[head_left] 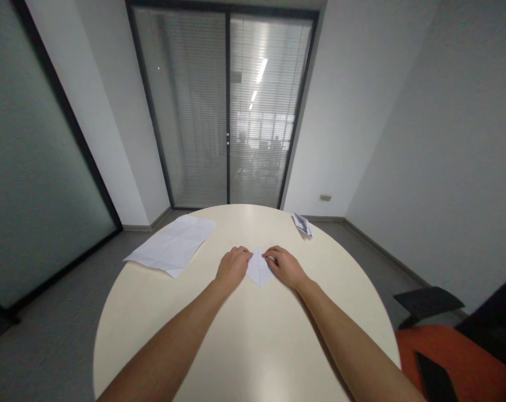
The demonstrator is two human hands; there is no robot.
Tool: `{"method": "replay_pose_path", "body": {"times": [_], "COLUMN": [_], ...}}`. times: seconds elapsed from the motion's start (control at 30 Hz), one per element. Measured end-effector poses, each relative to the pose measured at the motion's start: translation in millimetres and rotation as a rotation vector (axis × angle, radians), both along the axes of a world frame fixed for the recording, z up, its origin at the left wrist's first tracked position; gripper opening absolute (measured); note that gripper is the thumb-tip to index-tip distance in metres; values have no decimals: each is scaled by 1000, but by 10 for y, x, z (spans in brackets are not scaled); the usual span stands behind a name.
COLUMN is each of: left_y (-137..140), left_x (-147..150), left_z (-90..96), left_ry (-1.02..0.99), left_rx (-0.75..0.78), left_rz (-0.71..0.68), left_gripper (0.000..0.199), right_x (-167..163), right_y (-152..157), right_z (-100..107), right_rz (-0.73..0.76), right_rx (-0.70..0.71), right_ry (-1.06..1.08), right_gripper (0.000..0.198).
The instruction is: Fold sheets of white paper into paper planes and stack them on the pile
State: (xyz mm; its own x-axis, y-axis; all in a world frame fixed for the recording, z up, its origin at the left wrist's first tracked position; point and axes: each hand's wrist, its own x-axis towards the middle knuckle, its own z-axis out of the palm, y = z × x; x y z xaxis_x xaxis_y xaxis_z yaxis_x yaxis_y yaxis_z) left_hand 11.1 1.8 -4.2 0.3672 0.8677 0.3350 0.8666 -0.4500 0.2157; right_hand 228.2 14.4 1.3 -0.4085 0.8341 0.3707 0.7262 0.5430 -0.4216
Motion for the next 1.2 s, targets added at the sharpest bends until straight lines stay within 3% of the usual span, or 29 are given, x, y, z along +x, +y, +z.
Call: {"method": "replay_pose_path", "body": {"times": [0.17, 0.37, 0.6, 0.9, 1.2], "left_y": [28, -55, -72, -123, -118], "left_x": [-25, -28, -38, -46, -58], "left_z": [-21, 76, 90, 188, 193], "left_ry": [-36, -28, -40, 56, 22], "left_rx": [-18, 13, 16, 53, -15], "left_rz": [-186, -185, -280, -205, -208], "left_gripper": [34, 29, 29, 20, 11], "right_x": [6, 18, 110, 374, 271], "right_y": [4, -8, 32, 93, 49], "right_z": [-3, -5, -30, 8, 20], "right_rz": [135, 299, 290, 110, 76], "right_rx": [47, 2, -78, -126, -110], "right_ry": [-41, -19, 30, 50, 111], "right_gripper": [31, 37, 32, 24, 20]}}
